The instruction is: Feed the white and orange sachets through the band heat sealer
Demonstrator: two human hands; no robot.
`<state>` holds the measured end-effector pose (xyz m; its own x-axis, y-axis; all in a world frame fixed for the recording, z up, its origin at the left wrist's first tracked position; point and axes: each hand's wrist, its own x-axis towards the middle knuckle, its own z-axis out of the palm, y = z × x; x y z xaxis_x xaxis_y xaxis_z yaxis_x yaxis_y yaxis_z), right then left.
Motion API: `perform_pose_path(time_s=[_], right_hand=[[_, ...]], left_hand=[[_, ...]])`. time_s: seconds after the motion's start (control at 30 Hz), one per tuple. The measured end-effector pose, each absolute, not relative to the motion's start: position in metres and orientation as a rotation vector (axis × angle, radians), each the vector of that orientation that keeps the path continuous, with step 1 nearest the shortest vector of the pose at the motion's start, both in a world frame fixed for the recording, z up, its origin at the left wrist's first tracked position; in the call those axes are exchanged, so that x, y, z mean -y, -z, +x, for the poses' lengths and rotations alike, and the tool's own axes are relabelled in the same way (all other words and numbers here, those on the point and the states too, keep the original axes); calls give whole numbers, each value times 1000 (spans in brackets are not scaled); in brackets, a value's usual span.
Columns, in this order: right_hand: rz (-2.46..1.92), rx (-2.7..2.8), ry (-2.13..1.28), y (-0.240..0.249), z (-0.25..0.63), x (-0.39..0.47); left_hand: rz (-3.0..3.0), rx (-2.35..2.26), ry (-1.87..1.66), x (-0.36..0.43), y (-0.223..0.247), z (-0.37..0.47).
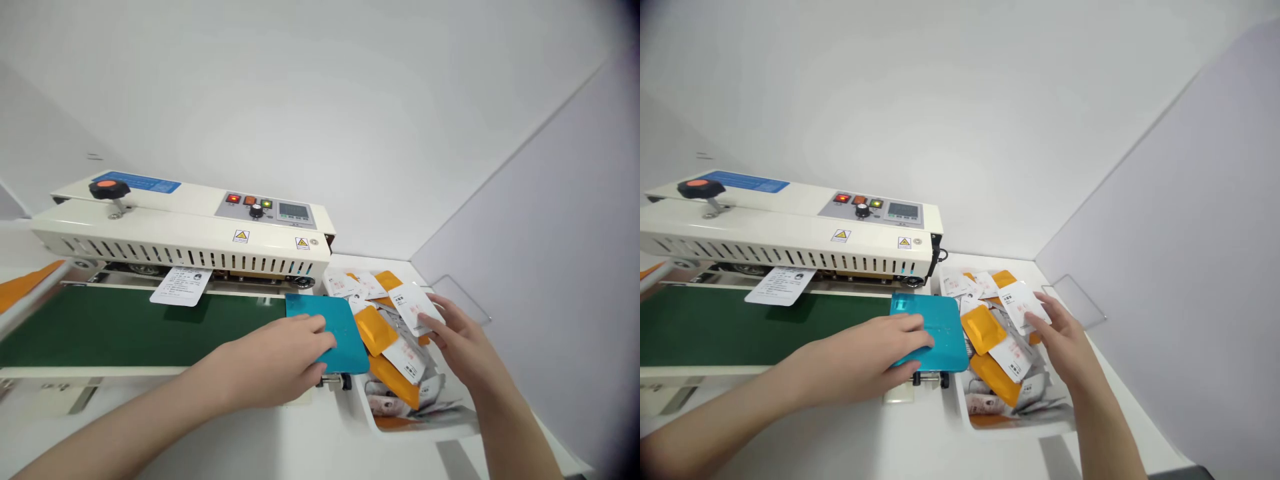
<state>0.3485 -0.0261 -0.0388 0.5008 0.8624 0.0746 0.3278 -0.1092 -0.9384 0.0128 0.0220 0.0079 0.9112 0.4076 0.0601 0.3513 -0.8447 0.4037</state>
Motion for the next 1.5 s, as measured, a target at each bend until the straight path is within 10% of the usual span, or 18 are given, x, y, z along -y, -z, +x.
perform_pose_path(time_s=[0.33,1.5], right_hand=[[-1398,1036,-1220,13,304,14],[-1466,1131,-1086,27,251,11]], left_hand=[[2629,-613,-303,-18,-7,17],[1620,-671,-413,-19,2,29]])
